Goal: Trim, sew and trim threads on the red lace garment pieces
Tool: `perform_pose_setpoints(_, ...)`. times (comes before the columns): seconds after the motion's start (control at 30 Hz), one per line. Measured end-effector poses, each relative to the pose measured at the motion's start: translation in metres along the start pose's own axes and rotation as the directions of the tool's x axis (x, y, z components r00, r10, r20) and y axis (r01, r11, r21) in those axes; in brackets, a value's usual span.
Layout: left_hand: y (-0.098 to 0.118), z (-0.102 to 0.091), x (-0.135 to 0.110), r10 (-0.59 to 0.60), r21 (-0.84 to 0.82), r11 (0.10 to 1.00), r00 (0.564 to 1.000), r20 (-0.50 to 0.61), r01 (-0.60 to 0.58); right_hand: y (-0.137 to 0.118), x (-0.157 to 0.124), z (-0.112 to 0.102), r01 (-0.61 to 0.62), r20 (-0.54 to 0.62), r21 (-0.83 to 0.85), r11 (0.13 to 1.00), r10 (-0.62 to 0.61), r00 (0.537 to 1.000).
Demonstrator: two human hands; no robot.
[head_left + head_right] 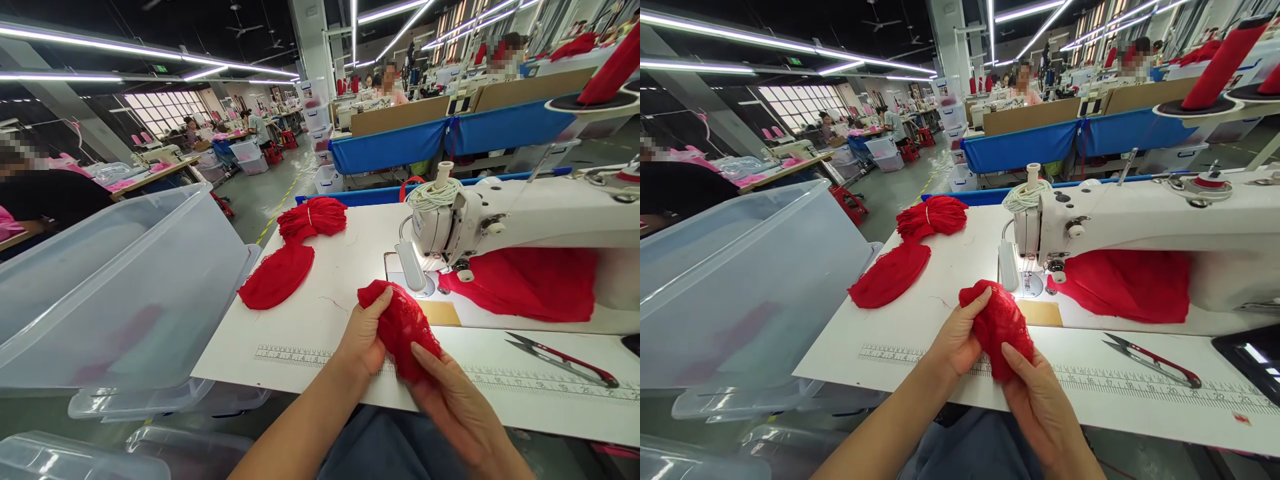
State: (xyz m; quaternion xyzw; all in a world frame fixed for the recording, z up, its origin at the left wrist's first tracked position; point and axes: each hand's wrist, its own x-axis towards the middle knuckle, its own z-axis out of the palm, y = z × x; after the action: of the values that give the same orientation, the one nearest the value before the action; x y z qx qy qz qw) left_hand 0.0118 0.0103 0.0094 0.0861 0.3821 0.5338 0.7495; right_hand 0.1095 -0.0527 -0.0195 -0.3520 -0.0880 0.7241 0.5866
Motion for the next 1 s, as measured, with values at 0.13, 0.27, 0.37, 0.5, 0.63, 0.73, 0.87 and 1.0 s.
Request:
perform_pose_setpoints(0.13,-0.006,-0.001,0.005,0.019,0.011,1.0,1.0,0.006,-0.019,-0.01,0.003,0.004,0.177,-0.197,0.015,0.984,-0.171,0.965)
perform_pose_setpoints(0.27,-0.013,0.0,0.004,0.04,0.038,0.998,0.997,0.072,-0.043,-0.015,0.008,0.009,0.105,-0.114,0.029,0.994,-0.101,0.988)
perform_pose_setpoints(0.37,-0.014,0.002,0.002,0.071,0.031,0.997,0.992,0.102,-0.075,-0.013,0.011,0.01,0.103,-0.13,-0.06,0.993,-0.11,0.985)
perform_pose_setpoints(0.5,-0.013,0.002,0.004,0.105,0.042,0.993,0.988,0.112,-0.11,-0.012,0.015,0.01,0.191,-0.167,-0.099,0.977,-0.206,0.964)
perform_pose_setpoints(0.63,-0.015,0.003,0.003,0.159,0.076,0.983,0.98,0.123,-0.169,-0.014,0.021,0.015,0.209,-0.101,-0.06,0.976,-0.214,0.972)
perform_pose_setpoints(0.73,-0.018,0.003,0.001,0.175,0.119,0.974,0.976,0.132,-0.191,-0.013,0.027,0.019,0.19,-0.096,-0.075,0.979,-0.197,0.976)
perform_pose_setpoints(0.87,-0.017,0.004,0.002,0.176,0.128,0.973,0.975,0.134,-0.193,-0.007,0.033,0.021,0.203,-0.146,-0.093,0.975,-0.215,0.966)
perform_pose_setpoints(1.0,-0.013,0.006,0.014,0.132,0.044,0.99,0.991,0.02,-0.133,0.007,0.033,0.02,0.251,-0.141,-0.118,0.961,-0.267,0.953)
